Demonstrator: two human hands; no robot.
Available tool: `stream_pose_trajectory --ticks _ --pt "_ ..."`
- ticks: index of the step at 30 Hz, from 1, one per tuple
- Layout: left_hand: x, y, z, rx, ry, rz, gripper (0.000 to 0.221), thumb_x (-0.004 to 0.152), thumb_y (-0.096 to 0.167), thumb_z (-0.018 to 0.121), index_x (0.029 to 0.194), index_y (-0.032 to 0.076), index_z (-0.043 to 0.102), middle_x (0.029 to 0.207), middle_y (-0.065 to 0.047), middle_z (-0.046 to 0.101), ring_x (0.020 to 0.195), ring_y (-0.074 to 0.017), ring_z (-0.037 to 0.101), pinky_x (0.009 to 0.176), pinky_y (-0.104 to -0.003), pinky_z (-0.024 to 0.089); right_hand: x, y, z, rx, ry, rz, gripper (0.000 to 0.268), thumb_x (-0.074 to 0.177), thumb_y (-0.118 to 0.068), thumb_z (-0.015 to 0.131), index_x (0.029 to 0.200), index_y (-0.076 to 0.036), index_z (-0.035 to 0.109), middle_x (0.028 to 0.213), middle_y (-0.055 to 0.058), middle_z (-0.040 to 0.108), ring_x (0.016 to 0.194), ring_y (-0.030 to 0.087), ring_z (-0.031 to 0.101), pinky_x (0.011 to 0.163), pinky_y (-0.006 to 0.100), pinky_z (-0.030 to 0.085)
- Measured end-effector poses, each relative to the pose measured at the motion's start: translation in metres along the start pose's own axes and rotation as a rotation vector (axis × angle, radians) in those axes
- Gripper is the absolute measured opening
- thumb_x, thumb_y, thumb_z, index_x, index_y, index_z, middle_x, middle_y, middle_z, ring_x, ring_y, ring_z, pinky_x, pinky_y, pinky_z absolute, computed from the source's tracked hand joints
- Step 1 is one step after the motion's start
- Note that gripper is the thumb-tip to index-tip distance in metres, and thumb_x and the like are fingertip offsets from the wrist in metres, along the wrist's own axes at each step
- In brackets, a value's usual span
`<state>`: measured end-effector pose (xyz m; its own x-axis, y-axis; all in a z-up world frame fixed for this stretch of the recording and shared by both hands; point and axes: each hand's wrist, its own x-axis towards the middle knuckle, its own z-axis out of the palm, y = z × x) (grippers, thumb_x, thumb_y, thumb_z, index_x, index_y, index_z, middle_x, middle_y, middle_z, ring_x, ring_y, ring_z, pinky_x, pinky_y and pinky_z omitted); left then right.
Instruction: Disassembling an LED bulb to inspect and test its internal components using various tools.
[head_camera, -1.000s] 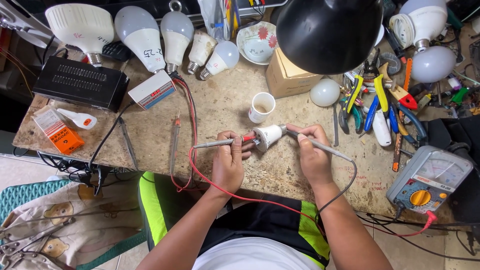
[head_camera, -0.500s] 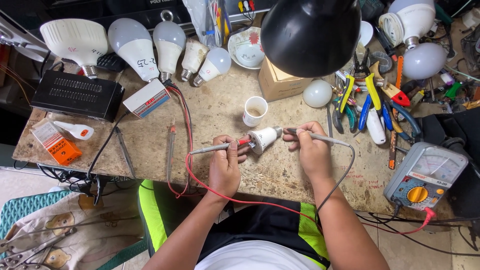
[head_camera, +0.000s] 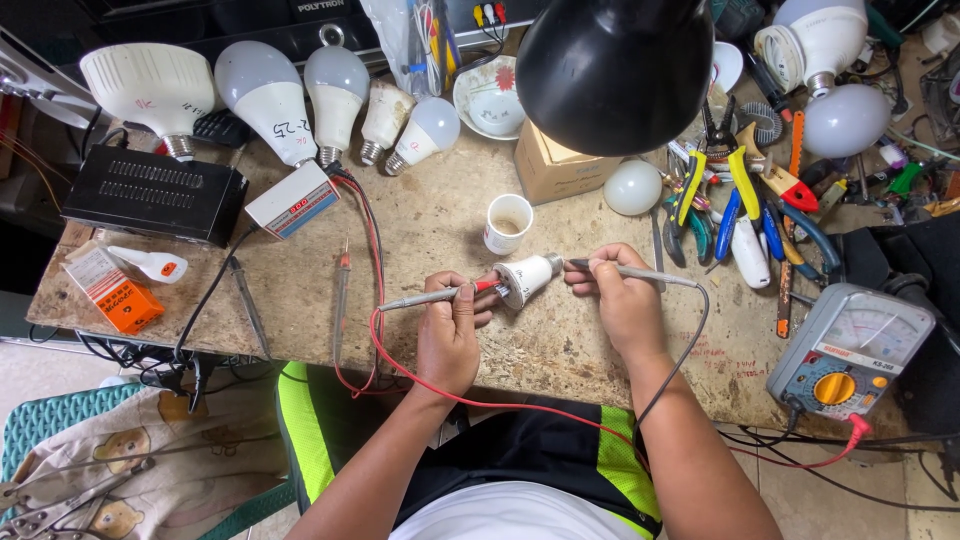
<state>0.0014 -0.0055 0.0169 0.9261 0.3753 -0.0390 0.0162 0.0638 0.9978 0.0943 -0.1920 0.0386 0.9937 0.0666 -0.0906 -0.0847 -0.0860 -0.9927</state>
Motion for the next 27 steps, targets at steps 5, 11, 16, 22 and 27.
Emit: stream_pose_trajectory --ticks 5,11,16,22,27 --pt "0.0 0.0 0.0 0.003 0.004 0.003 0.018 0.11 0.023 0.037 0.112 0.005 0.041 0.124 -0.022 0.073 0.1 -0.0303 0.076 0.078 -0.035 0.064 -0.001 0.0 0.0 0.003 0.001 -0.006 0.012 0.095 -0.01 0.053 0.094 0.001 0.058 0.093 0.027 0.076 0.079 0.024 0.078 0.069 0.027 0.064" --pt "-0.001 0.0 -0.001 0.01 -0.009 0.005 0.019 0.11 0.024 0.036 0.112 0.006 0.041 0.125 -0.021 0.073 0.1 -0.0295 0.076 0.079 -0.034 0.064 -0.001 0.001 0.0 0.005 0.001 -0.016 0.011 0.096 -0.009 0.052 0.095 0.001 0.058 0.093 0.027 0.076 0.08 0.023 0.077 0.07 0.027 0.064" --pt "-0.002 0.001 -0.002 0.005 -0.011 0.004 0.02 0.111 0.025 0.036 0.113 0.006 0.04 0.125 -0.021 0.073 0.101 -0.0292 0.075 0.079 -0.034 0.064 -0.005 0.012 0.0 0.029 0.013 -0.061 0.011 0.097 -0.008 0.05 0.098 0.001 0.056 0.091 0.027 0.075 0.077 0.023 0.076 0.069 0.027 0.064" --pt "-0.004 0.003 -0.006 -0.027 -0.014 0.03 0.022 0.111 0.027 0.033 0.112 0.006 0.039 0.126 -0.024 0.071 0.103 -0.0339 0.074 0.079 -0.037 0.064 -0.016 0.025 0.004 -0.472 -0.05 -0.82 0.02 0.104 -0.013 0.052 0.116 -0.011 0.066 0.112 0.013 0.071 0.11 0.031 0.064 0.097 0.036 0.053" --pt "-0.007 0.007 -0.005 -0.046 0.012 0.074 0.024 0.11 0.027 0.033 0.113 0.004 0.04 0.118 -0.026 0.073 0.102 -0.034 0.074 0.08 -0.036 0.064 -0.018 0.016 0.019 -0.751 -0.291 -0.907 0.025 0.09 -0.012 0.071 0.109 -0.019 0.056 0.14 0.014 0.064 0.132 0.04 0.058 0.111 0.063 0.037"
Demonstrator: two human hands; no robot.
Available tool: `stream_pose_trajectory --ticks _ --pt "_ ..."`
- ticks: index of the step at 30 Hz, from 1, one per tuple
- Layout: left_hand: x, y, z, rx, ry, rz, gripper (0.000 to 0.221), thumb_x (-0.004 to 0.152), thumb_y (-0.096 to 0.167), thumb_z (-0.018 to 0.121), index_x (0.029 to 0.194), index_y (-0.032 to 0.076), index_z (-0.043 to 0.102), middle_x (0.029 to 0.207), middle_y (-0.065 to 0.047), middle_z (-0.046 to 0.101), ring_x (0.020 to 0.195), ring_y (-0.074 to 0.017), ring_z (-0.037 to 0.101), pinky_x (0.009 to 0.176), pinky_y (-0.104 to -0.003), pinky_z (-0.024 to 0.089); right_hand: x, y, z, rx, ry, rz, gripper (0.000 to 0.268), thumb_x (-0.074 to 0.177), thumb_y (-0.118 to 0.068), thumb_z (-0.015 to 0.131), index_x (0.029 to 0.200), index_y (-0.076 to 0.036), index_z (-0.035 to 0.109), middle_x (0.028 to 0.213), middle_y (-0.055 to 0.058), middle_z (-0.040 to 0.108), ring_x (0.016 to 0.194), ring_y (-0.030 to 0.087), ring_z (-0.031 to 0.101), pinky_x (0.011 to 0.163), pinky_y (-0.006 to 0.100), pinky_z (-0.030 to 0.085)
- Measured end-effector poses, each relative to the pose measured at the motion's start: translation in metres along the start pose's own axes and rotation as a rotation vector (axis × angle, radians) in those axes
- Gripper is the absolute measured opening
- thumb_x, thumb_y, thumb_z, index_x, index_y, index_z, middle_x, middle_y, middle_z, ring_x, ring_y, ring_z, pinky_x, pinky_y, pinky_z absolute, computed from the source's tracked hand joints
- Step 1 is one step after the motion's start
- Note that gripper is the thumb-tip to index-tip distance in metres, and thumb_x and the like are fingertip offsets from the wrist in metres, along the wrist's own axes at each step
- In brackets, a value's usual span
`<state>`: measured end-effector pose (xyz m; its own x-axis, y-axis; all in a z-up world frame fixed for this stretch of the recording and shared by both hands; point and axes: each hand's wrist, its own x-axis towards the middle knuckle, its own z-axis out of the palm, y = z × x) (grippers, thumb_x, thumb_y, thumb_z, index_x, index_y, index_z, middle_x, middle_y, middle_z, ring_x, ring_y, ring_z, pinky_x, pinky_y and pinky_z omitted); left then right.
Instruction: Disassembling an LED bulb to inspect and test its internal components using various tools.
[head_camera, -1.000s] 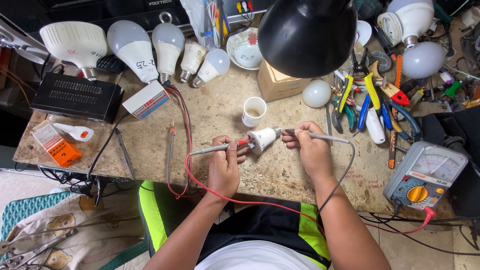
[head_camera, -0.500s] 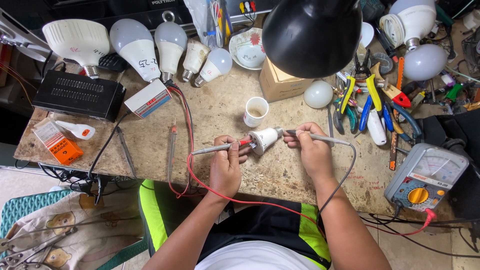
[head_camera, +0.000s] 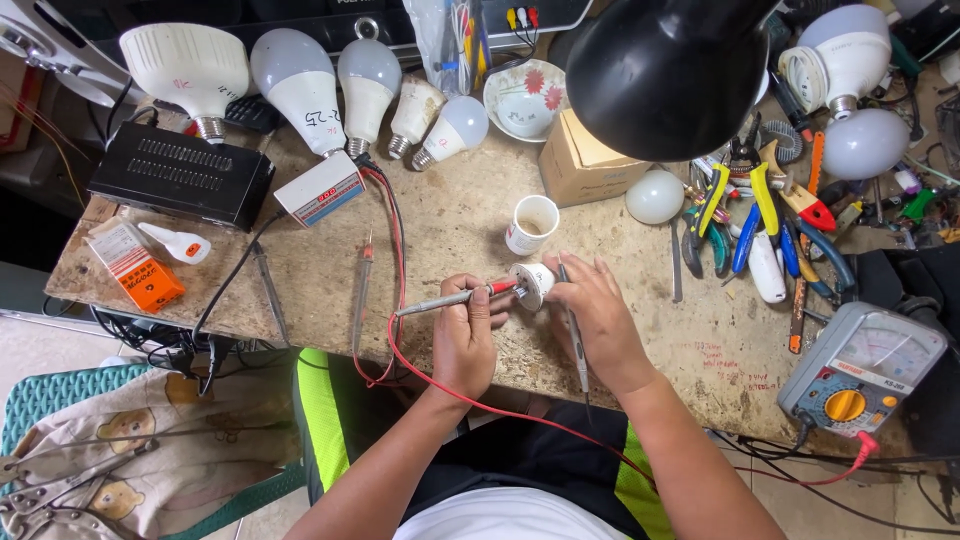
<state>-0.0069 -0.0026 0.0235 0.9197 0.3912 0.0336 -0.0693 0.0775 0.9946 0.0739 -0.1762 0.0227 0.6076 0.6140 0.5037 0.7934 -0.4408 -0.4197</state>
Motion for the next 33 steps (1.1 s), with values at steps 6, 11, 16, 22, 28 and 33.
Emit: stream_pose_trajectory --ticks 6,11,16,22,28,33 --pt "-0.009 -0.004 -0.001 -0.112 0.177 0.163 0.027 0.111 0.024 0.028 0.128 0.005 0.039 0.11 -0.019 0.076 0.099 -0.0277 0.076 0.082 -0.033 0.063 -0.01 0.035 0.007 -0.022 0.025 -0.032 0.019 0.093 -0.025 0.071 0.099 -0.017 0.054 0.122 0.006 0.068 0.11 0.029 0.07 0.095 0.042 0.058" --pt "0.033 0.014 0.003 -0.054 0.219 0.285 0.025 0.108 0.012 0.038 0.13 0.003 0.046 0.111 -0.019 0.073 0.103 -0.0277 0.074 0.085 -0.033 0.062 -0.013 0.039 -0.013 0.187 0.087 0.1 0.027 0.086 -0.017 0.078 0.095 -0.015 0.053 0.117 0.012 0.069 0.105 0.032 0.072 0.089 0.041 0.06" --pt "0.08 0.029 0.022 0.011 0.094 0.291 0.036 0.094 -0.002 0.063 0.122 0.0 0.042 0.131 -0.024 0.058 0.127 -0.0434 0.059 0.105 -0.052 0.053 0.013 0.043 -0.045 0.522 0.247 0.303 0.043 0.08 -0.008 0.083 0.098 -0.016 0.045 0.124 0.021 0.065 0.11 0.034 0.07 0.09 0.045 0.059" --pt "0.085 0.011 0.039 0.082 0.001 0.351 0.078 0.066 0.008 0.094 0.122 -0.004 0.04 0.14 -0.034 0.05 0.129 -0.0519 0.055 0.112 -0.055 0.044 0.016 0.08 -0.027 0.64 0.422 0.263 0.057 0.07 -0.001 0.09 0.098 -0.015 0.042 0.114 0.016 0.068 0.1 0.021 0.07 0.092 0.039 0.057" --pt "0.087 0.001 0.035 0.115 0.015 0.336 0.064 0.075 0.014 0.092 0.115 -0.001 0.044 0.128 -0.026 0.065 0.12 -0.0408 0.066 0.107 -0.047 0.049 0.061 0.035 -0.041 0.737 0.369 0.233 0.052 0.078 -0.006 0.085 0.099 -0.018 0.039 0.122 0.018 0.066 0.107 0.018 0.065 0.093 0.034 0.055" --pt "0.082 -0.002 0.032 0.219 0.003 0.38 0.056 0.075 0.017 0.09 0.108 0.006 0.047 0.124 -0.018 0.07 0.115 -0.0373 0.07 0.1 -0.046 0.054 0.07 0.018 -0.042 0.76 0.392 0.209 0.053 0.078 -0.005 0.087 0.101 -0.016 0.04 0.122 0.017 0.066 0.108 0.019 0.067 0.089 0.033 0.056"
